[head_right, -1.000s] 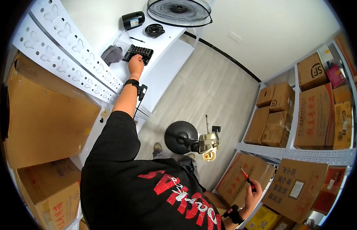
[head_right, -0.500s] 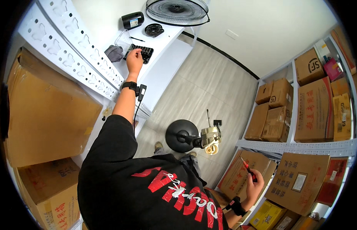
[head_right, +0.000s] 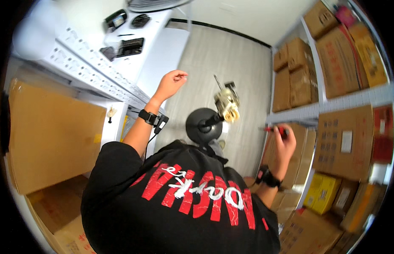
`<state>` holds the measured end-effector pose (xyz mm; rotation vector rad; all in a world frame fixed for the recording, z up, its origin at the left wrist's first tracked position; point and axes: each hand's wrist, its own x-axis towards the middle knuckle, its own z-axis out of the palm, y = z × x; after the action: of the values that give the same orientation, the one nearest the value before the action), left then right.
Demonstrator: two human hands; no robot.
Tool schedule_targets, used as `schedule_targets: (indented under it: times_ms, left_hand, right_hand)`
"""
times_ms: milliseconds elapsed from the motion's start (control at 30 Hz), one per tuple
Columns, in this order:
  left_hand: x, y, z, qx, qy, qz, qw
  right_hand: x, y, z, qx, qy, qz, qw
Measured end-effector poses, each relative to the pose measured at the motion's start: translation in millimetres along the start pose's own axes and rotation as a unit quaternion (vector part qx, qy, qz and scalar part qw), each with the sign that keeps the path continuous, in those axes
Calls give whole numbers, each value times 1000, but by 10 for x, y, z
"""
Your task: The person disassembles a fishing reel mounted on a stand using a screwdriver. They remove screws and internal components, place them on a nearby shelf, and continue working on the reel's internal mechanism.
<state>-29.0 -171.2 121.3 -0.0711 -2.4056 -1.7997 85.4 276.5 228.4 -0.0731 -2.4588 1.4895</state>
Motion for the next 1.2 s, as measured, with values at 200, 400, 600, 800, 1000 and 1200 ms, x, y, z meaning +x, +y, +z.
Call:
schedule_targets:
  times_ms: [200, 400, 600, 800, 1000, 1200]
  left_hand:
    - [-219, 262, 338, 21, -152, -15, 988]
    - [-419, 539, 666, 14, -266, 39, 963]
    - [-411, 663, 730, 156, -170, 163, 959]
    - [-199, 805, 852, 207, -189, 304, 911]
    - [-158, 698, 968, 151, -258, 285, 911]
    - [-146, 757, 926, 122, -289, 235, 920]
  right_hand:
    - [-67, 96, 288, 81, -76, -4, 994]
    - [-177, 218, 692, -1, -132, 5, 991]
    - [-229, 191, 968, -94, -109, -54, 988]
    - [-217, 201, 1272, -121, -86, -34, 988]
    - [-224, 219, 1414, -170, -78, -42, 982]
    - [-218, 147, 1410, -194, -71, -37, 978]
